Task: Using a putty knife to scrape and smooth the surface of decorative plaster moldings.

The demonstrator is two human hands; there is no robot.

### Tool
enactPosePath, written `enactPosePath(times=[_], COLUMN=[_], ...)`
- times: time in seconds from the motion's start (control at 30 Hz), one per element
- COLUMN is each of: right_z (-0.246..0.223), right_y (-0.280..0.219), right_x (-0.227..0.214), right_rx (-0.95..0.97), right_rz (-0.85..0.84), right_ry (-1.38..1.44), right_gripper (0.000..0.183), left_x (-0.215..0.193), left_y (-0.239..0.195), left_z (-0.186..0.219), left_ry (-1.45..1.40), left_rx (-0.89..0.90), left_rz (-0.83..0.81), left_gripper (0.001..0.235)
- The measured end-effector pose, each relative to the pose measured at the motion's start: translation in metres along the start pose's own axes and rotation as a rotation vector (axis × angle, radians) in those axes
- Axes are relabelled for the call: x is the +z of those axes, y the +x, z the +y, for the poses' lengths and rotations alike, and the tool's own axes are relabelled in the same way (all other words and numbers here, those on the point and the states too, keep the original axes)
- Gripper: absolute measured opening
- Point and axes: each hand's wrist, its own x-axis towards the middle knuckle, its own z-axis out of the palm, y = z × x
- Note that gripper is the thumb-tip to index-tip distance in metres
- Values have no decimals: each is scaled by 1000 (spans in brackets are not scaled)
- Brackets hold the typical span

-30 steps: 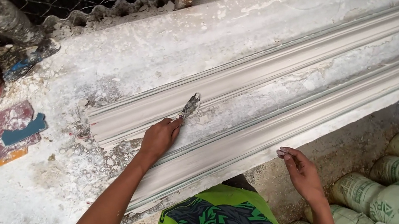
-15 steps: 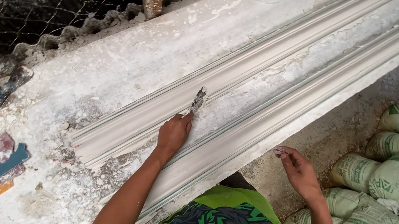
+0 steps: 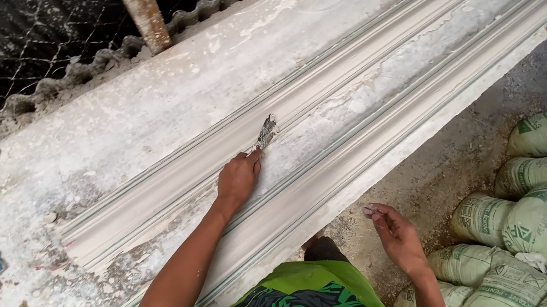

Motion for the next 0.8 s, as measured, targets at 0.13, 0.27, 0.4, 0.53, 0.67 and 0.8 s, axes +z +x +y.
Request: enactPosePath(times=[0.13, 0.27, 0.4, 0.53, 0.67, 0.8], right_z=[28, 45, 64, 114, 145, 130], right_y=[25, 57, 95, 139, 170, 182], right_x=[-24, -61, -116, -187, -252, -305], right_rx=[-15, 36, 173, 76, 98, 201], right_rz=[5, -26, -46, -78, -61, -38], right_ry=[-98, -11, 79, 179, 104, 71], right_gripper=[40, 40, 42, 39, 37, 40], left_x=[8, 7, 41, 49, 58, 88], left_y=[20, 45, 80, 108, 139, 169], left_z=[21, 55, 63, 99, 128, 144], left_ry=[18, 12, 95, 94, 100, 105], left_rx=[36, 15, 17, 27, 6, 39], left_rz=[14, -5, 6, 15, -17, 62], left_gripper=[27, 32, 35, 34, 32, 31])
